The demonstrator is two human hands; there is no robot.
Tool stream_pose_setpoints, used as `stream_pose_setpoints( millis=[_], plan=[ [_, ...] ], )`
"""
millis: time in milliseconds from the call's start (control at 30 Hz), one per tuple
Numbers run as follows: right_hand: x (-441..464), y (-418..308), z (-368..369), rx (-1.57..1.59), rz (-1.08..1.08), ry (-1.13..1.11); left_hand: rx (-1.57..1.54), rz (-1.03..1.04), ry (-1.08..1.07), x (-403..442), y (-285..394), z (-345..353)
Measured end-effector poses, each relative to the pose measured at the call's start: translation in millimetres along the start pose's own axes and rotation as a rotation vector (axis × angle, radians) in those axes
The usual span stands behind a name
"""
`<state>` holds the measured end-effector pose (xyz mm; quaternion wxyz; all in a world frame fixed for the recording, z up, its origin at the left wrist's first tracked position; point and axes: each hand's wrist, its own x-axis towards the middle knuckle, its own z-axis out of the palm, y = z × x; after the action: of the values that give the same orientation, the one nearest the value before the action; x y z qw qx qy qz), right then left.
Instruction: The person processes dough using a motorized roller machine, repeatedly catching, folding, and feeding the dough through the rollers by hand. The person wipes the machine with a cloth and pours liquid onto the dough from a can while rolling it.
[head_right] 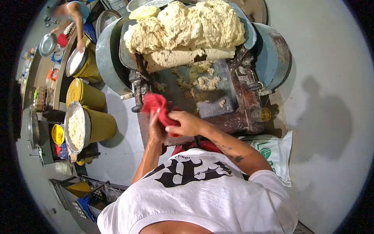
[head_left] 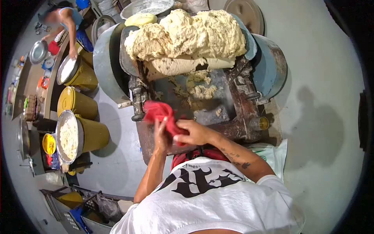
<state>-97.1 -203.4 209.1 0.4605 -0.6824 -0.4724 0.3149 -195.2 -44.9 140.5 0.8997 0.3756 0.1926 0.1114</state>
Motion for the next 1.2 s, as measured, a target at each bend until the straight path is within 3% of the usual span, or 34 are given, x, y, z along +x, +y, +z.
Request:
stream_pose_setpoints(
  millis=[33, 133, 167, 267, 300, 333, 367, 433, 533, 633, 700, 733, 767, 800, 833, 900, 967, 1033, 1100, 1167, 1200],
  plan=[
    [2, -9, 8, -0.055, -0.082, -0.029, 0.071, 0.136, 0.136, -10, 14, 4],
    [-4, -32, 30, -0.114, -0.057, 0.306, 0.290, 0.269, 0.216, -28, 60, 16],
    [-1, -21, 31, -0.204, -0.146, 0.448, 0.363, 0.294, 0.211, -31, 75, 28],
    [-2, -33, 6, -0.144, -0.296, 0.551, 0.681, 0.225, -0.095, -40, 102, 50],
    [-3, -34, -2, -0.143, -0.392, 0.541, 0.931, 0.353, -0.278, -32, 106, 48],
    [1, -30, -6, -0.010, -0.311, 0.418, 0.879, 0.329, -0.231, -30, 101, 58],
    [-11, -28, -15, 0.061, 0.032, 0.227, 0.827, 0.296, -0.183, -27, 95, 71],
    [-38, -40, -35, 0.140, 0.171, 0.340, 0.861, 0.489, -0.325, -8, 92, 91],
    [-99, 4, -32, 0.086, -0.026, 0.993, 0.682, 0.333, -0.264, 18, 77, 73],
    [-202, -29, -49, -0.080, 0.023, 1.394, 0.814, 0.162, -0.347, 32, 61, 56],
    [-268, -55, -51, 0.127, -0.130, 1.544, 0.877, 0.031, -0.396, 22, 48, 72],
    [-301, -54, -45, 0.166, 0.034, 1.699, 0.912, 0.000, -0.442, 24, 40, 76],
    [-338, -34, -40, 0.062, 0.034, 1.915, 0.945, -0.025, -0.486, 27, 32, 80],
    [-376, -31, -39, -0.185, 0.066, 1.958, 0.992, -0.038, -0.515, 26, 25, 87],
    [-416, -40, -44, -0.583, 0.357, 1.927, 1.054, -0.041, -0.553, 27, 19, 95],
    [-464, -41, -53, -0.650, 0.411, 2.115, 1.184, -0.038, -0.610, 31, 6, 108],
    [-508, -19, -64, -0.808, 0.808, 2.199, 1.228, -0.051, -0.645, 32, -10, 123],
    [-545, 22, -72, -0.933, 1.157, 2.059, 1.261, -0.075, -0.685, 30, -25, 136],
    [-593, 115, -60, -0.987, 1.501, 1.758, 1.247, -0.089, -0.680, 28, -43, 142],
    [-621, 212, -23, -1.016, 1.616, 1.485, 1.313, -0.148, -0.633, 15, -57, 157],
    [-641, 263, -6, -0.779, 1.570, 1.458, 1.320, -0.150, -0.616, 11, -68, 151]
  ],
)
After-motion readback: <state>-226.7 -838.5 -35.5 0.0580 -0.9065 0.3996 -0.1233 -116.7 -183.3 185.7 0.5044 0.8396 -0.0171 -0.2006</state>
